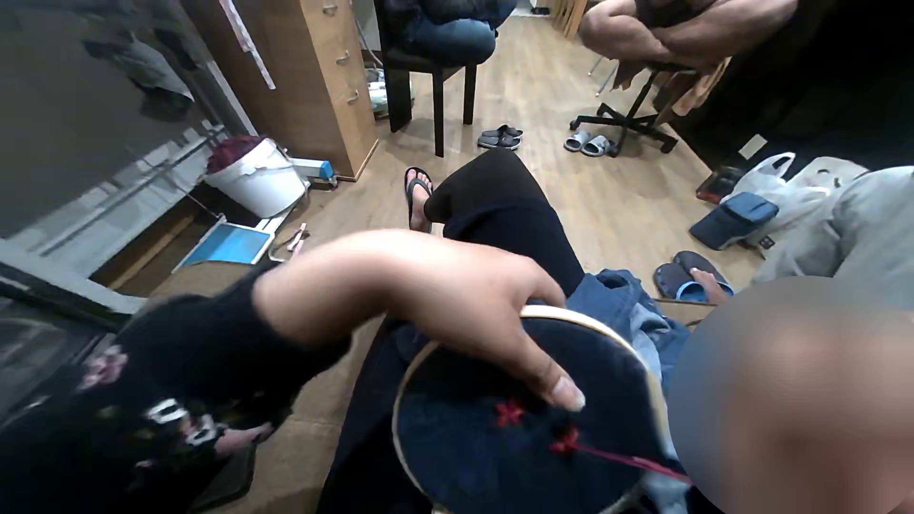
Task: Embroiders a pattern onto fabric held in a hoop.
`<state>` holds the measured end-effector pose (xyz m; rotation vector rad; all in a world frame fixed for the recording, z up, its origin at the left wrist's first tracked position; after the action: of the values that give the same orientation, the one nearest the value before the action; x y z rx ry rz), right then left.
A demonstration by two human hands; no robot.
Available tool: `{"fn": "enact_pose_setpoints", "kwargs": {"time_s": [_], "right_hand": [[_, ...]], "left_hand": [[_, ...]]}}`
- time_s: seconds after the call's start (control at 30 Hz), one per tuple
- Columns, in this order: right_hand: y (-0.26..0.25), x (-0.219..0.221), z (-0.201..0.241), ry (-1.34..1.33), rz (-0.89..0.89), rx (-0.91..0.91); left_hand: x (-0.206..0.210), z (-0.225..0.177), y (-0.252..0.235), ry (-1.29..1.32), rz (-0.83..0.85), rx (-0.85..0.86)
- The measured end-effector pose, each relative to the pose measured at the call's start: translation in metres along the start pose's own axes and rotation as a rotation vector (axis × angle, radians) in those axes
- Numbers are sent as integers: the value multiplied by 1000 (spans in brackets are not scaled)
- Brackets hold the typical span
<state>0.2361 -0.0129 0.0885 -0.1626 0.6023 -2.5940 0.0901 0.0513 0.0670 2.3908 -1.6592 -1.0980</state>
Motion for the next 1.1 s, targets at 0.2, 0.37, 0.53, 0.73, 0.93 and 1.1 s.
{"fn": "enact_pose_setpoints", "kwargs": {"time_s": [0.2, 0.37, 0.53, 0.73, 0.93, 1.1], "right_hand": [[-5, -27, -55, -17, -204, -41], [-15, -22, -78, -119, -320, 18], [-15, -13, -74, -225, -283, 12], [-35, 15, -53, -121, -67, -25], [-59, 46, -38, 95, 124, -77], [-74, 55, -38, 207, 163, -60]], "left_hand": [[-20, 57, -41, 302, -373, -136], [-23, 70, -32, 630, -474, 16], [21, 113, 7, 893, -561, 6], [29, 104, 20, 813, -678, 72], [18, 66, 21, -13, -922, 148], [28, 44, 30, -205, -964, 411]]}}
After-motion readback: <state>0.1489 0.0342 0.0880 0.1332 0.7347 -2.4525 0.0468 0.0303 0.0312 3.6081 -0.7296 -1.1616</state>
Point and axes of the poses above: each hand's wrist, its own y-axis away from the middle knuckle, its own x-axis out of the palm, z = x × y, the point moved 8 cm from there along -y, towards the middle knuckle, and after that the axes turned 2 degrees about z, right-handed, at the moved point
